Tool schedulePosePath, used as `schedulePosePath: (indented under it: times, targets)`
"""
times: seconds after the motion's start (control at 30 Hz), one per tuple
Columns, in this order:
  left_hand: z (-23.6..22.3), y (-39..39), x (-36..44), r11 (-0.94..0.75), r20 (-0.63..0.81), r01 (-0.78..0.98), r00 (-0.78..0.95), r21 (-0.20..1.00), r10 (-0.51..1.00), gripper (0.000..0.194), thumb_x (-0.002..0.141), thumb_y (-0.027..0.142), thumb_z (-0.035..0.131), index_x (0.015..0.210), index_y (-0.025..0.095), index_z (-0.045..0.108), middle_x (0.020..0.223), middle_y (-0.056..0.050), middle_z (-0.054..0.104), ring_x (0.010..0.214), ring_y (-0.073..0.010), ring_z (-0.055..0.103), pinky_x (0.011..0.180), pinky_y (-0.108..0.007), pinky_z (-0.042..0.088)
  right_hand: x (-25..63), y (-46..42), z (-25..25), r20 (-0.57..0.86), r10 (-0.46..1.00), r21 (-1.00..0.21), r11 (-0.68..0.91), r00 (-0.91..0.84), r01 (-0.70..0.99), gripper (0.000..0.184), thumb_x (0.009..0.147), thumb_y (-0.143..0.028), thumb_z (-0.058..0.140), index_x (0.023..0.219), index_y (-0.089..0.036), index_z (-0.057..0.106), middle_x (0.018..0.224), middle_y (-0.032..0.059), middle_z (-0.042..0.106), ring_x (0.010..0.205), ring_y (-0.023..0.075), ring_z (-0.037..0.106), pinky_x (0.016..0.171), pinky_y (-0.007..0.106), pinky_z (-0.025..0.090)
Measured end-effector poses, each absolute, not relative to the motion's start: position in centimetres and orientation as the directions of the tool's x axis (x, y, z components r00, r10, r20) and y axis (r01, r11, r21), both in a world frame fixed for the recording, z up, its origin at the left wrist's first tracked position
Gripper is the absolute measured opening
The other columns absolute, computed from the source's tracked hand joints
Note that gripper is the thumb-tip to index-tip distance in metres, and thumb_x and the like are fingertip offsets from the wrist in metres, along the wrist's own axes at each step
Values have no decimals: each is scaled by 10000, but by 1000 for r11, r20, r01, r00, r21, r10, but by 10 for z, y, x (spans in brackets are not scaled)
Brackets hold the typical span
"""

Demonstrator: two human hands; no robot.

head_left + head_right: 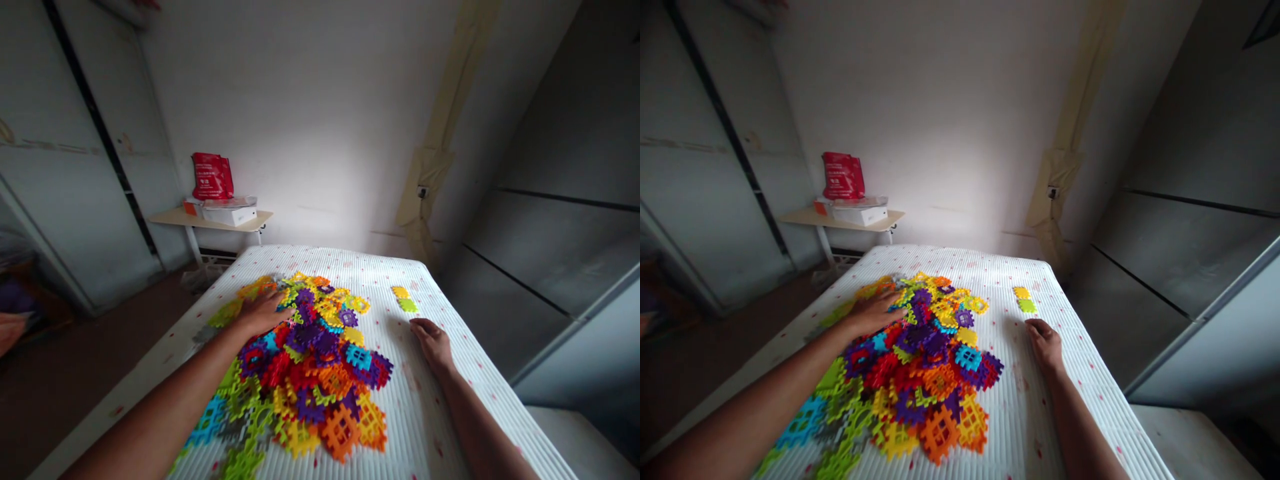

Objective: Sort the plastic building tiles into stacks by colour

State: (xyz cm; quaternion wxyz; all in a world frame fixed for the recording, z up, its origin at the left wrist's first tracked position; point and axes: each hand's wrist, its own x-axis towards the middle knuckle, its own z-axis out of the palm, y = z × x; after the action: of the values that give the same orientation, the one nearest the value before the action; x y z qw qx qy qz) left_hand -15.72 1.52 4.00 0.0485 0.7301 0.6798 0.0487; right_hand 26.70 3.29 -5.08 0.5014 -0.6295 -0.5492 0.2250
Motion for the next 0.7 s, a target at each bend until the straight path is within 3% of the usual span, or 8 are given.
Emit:
schedulePosePath:
  times: [0.2,0.53,0.6,0.7]
  targets:
    - [31,15,-130,-233,-41,958,242,166,969,689,787,606,424,1338,196,466,1480,-116,351,1324,-308,353,1063,-436,285,265,32,-49,265,918,-885,111,294,452,350,638,-471,567,768,-171,692,816,75,720,843,263,637,778,340,461]
    - [43,-31,-107,-452,-26,855,473,252,881,542,803,403,513,1316,234,477,1354,-60,530,1227,-217,476,1029,-326,340,268,34,-54,274,923,-885,132,270,446,333,664,-446,566,793,-166,692,813,72,715,808,247,633,758,340,463]
    - [45,-38,-108,-463,-23,837,490,293,872,459,789,389,531,1226,250,561,1248,-53,613,1136,-221,547,961,-318,390,268,34,-54,278,923,-884,137,266,448,331,672,-446,565,795,-166,692,811,71,713,806,247,632,750,338,463]
    - [46,-37,-114,-445,-6,834,472,327,881,272,791,408,520,916,238,693,930,-33,715,914,-206,629,832,-286,433,268,34,-55,283,923,-880,142,259,453,331,675,-446,566,794,-164,692,813,73,713,808,246,632,743,332,464]
